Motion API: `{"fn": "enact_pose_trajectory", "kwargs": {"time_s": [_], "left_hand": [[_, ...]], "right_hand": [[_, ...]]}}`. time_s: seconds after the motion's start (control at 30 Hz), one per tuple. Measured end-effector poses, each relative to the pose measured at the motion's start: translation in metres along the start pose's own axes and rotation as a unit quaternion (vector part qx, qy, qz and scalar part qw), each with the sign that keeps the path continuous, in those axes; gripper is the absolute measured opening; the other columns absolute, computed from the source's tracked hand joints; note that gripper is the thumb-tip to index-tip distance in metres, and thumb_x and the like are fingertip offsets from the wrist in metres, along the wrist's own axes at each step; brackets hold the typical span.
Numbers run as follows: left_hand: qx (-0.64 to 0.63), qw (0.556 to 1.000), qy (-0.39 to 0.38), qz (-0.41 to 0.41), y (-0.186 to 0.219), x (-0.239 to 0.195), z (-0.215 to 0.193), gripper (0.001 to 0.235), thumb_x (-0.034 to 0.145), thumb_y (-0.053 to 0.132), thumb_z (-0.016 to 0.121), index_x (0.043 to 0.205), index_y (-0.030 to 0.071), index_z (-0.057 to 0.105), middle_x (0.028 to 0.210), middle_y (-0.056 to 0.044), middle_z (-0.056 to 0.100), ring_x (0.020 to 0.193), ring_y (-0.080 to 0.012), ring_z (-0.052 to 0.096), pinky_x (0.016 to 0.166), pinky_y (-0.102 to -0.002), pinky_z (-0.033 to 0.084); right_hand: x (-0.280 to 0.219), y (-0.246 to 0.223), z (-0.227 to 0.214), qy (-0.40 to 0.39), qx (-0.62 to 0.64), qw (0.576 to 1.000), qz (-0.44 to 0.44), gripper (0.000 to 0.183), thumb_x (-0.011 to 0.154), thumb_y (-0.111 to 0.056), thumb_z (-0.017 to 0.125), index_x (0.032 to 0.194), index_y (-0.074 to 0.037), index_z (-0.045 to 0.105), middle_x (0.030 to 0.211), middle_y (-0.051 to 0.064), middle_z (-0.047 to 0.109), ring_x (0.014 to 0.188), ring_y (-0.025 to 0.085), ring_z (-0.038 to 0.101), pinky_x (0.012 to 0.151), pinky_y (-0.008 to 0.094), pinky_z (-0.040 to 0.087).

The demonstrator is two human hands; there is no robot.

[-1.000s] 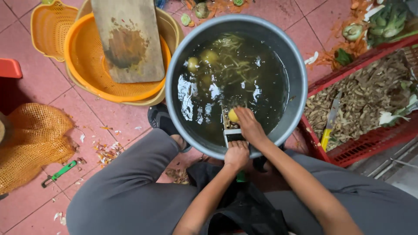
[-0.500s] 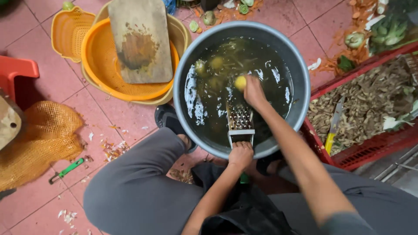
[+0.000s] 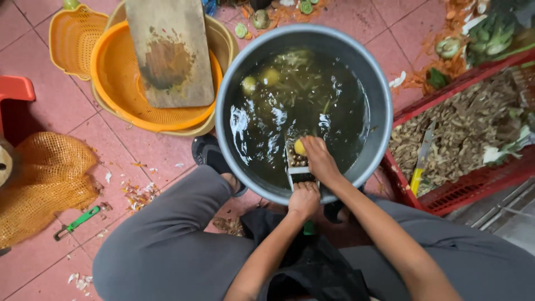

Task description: Grating potatoes into a basin of water using a manual grater.

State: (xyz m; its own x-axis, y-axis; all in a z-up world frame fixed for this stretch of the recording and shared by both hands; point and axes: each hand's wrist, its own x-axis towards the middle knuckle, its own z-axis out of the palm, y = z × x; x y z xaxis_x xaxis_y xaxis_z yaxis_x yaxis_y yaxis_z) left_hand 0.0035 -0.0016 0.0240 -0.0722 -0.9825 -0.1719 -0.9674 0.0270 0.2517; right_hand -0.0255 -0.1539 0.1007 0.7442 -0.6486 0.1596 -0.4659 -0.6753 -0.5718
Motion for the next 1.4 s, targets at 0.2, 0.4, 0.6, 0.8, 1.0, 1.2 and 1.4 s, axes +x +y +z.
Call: {"fn": "enact_pose_trajectory", "kwargs": {"time_s": [0.2, 0.4, 0.6, 0.8, 1.0, 1.2, 1.4], "left_hand": [[0.01, 1.0, -0.007, 0.004, 0.001, -0.001, -0.01, 0.028, 0.088, 0.019, 0.057, 0.104, -0.001, 0.068, 0.099, -0.02, 0.072, 0.088, -0.0324, 0.069, 0.077, -0.045, 0.052], [0.009, 1.0, 0.024, 0.005, 0.002, -0.003, -0.002, 0.028, 0.089, 0.018, 0.056, 0.102, -0.002, 0.069, 0.097, -0.019, 0.073, 0.084, -0.031, 0.069, 0.072, -0.044, 0.052], [0.02, 0.998, 0.05, 0.014, 0.002, -0.004, 0.004, 0.029, 0.088, 0.02, 0.056, 0.101, -0.001, 0.07, 0.094, -0.018, 0.072, 0.08, -0.0308, 0.068, 0.068, -0.044, 0.051], [-0.012, 1.0, -0.012, 0.015, 0.0, -0.001, 0.004, 0.027, 0.089, 0.02, 0.055, 0.1, 0.0, 0.071, 0.096, -0.017, 0.071, 0.086, -0.0328, 0.067, 0.073, -0.046, 0.05], [0.007, 1.0, -0.002, 0.004, 0.0, 0.0, 0.004, 0.029, 0.091, 0.019, 0.054, 0.104, -0.001, 0.07, 0.097, -0.017, 0.071, 0.087, -0.0318, 0.067, 0.075, -0.045, 0.05], [0.0, 1.0, -0.004, 0.006, 0.0, 0.0, -0.007, 0.027, 0.088, 0.019, 0.055, 0.102, 0.0, 0.068, 0.098, -0.019, 0.072, 0.088, -0.0324, 0.068, 0.075, -0.045, 0.051], [0.011, 1.0, 0.026, 0.01, 0.0, -0.001, 0.004, 0.023, 0.087, 0.018, 0.057, 0.098, 0.001, 0.068, 0.095, -0.018, 0.071, 0.084, -0.0311, 0.068, 0.071, -0.044, 0.052]], "right_hand": [[0.052, 0.042, 0.025, 0.016, -0.041, 0.999, 0.016, 0.056, 0.079, 0.015, 0.055, 0.134, 0.001, 0.056, 0.124, 0.022, 0.06, 0.116, 0.045, 0.056, 0.102, 0.049, 0.049], [0.098, 0.131, 0.076, 0.003, -0.115, 0.991, 0.061, 0.043, 0.085, 0.009, 0.058, 0.127, 0.001, 0.057, 0.118, 0.024, 0.06, 0.112, 0.045, 0.056, 0.095, 0.049, 0.051], [0.04, 0.06, 0.012, -0.025, -0.044, 0.998, 0.037, 0.049, 0.083, 0.006, 0.058, 0.131, -0.001, 0.058, 0.125, 0.024, 0.061, 0.111, 0.045, 0.056, 0.099, 0.05, 0.049], [-0.033, -0.028, -0.021, -0.085, -0.029, 0.996, 0.0, 0.054, 0.079, 0.005, 0.059, 0.133, 0.003, 0.055, 0.125, 0.024, 0.06, 0.117, 0.044, 0.056, 0.1, 0.047, 0.05], [-0.005, -0.01, 0.001, -0.033, -0.024, 0.999, -0.003, 0.058, 0.081, 0.007, 0.058, 0.138, 0.003, 0.053, 0.131, 0.024, 0.059, 0.124, 0.045, 0.053, 0.103, 0.047, 0.048], [0.037, 0.031, 0.039, -0.003, -0.042, 0.999, 0.032, 0.056, 0.081, 0.01, 0.057, 0.136, 0.001, 0.053, 0.13, 0.022, 0.059, 0.121, 0.045, 0.055, 0.101, 0.047, 0.051], [0.089, 0.089, 0.068, -0.003, -0.084, 0.993, 0.083, 0.045, 0.082, 0.01, 0.056, 0.126, -0.001, 0.057, 0.125, 0.023, 0.061, 0.116, 0.045, 0.056, 0.096, 0.049, 0.052]]}}
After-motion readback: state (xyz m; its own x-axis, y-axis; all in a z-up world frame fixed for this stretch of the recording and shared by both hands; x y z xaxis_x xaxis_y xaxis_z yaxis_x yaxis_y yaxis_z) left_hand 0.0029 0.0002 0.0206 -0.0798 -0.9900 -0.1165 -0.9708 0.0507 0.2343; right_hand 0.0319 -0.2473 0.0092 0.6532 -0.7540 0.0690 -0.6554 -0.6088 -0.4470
